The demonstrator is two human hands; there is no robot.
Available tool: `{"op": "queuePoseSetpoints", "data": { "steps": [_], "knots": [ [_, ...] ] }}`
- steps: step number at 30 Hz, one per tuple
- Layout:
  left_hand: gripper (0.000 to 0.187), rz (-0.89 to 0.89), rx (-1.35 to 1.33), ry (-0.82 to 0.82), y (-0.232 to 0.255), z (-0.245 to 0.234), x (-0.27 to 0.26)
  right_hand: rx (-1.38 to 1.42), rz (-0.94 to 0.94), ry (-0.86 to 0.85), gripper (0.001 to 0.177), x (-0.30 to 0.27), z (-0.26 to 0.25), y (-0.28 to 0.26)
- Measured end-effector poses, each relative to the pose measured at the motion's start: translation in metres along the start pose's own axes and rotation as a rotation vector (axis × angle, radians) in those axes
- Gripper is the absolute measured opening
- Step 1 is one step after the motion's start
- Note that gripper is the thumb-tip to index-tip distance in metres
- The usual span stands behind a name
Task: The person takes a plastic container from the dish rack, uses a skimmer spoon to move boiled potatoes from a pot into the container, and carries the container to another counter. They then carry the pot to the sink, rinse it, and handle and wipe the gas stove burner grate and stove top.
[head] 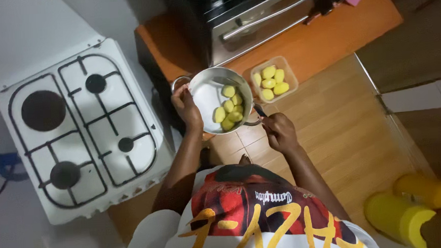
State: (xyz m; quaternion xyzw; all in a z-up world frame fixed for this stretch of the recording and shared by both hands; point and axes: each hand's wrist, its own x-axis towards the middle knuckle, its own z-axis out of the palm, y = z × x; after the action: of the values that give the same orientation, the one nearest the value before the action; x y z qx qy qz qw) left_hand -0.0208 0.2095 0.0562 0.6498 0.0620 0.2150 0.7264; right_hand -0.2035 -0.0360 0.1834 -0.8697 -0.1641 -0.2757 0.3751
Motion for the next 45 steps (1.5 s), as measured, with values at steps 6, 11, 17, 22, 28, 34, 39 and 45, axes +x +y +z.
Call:
{"op": "queuePoseSetpoints", "data": {
  "steps": [6, 11, 17, 22, 28, 34, 39, 45],
  "knots": [
    [0.019, 0.144, 0.157, -0.016, 0.003, -0.035, -0.002, -0.065, 0.077, -0.066, 0.029, 0.018, 0.012, -0.002],
    [0.047, 0.067, 0.344, 0.082, -0.016, -0.043, -0.003, -0.080, 0.176, -0.161, 0.030, 0.031, 0.015, -0.005],
    [0.059, -0.062, 0.333, -0.088, -0.024, -0.049, -0.024, -0.080, 0.321, -0.199, 0.024, 0.058, 0.013, -0.016],
    [0.061, -0.113, 0.334, -0.135, -0.024, -0.049, -0.034, -0.138, 0.210, -0.292, 0.026, 0.070, 0.009, -0.022],
    [0.068, -0.125, 0.004, -0.095, -0.033, -0.039, -0.036, -0.144, 0.248, -0.272, 0.017, 0.066, 0.009, -0.022],
    [0.073, -0.108, 0.078, -0.089, -0.020, -0.036, -0.036, 0.075, 0.658, -0.046, 0.015, 0.040, 0.007, 0.013],
    [0.076, -0.049, 0.055, -0.145, 0.013, -0.028, -0.033, 0.357, 0.819, 0.039, 0.016, 0.015, -0.009, 0.063],
    [0.080, -0.039, 0.078, -0.270, 0.032, -0.024, -0.032, 0.468, 0.746, 0.100, 0.015, -0.012, 0.000, 0.079]
  ]
}}
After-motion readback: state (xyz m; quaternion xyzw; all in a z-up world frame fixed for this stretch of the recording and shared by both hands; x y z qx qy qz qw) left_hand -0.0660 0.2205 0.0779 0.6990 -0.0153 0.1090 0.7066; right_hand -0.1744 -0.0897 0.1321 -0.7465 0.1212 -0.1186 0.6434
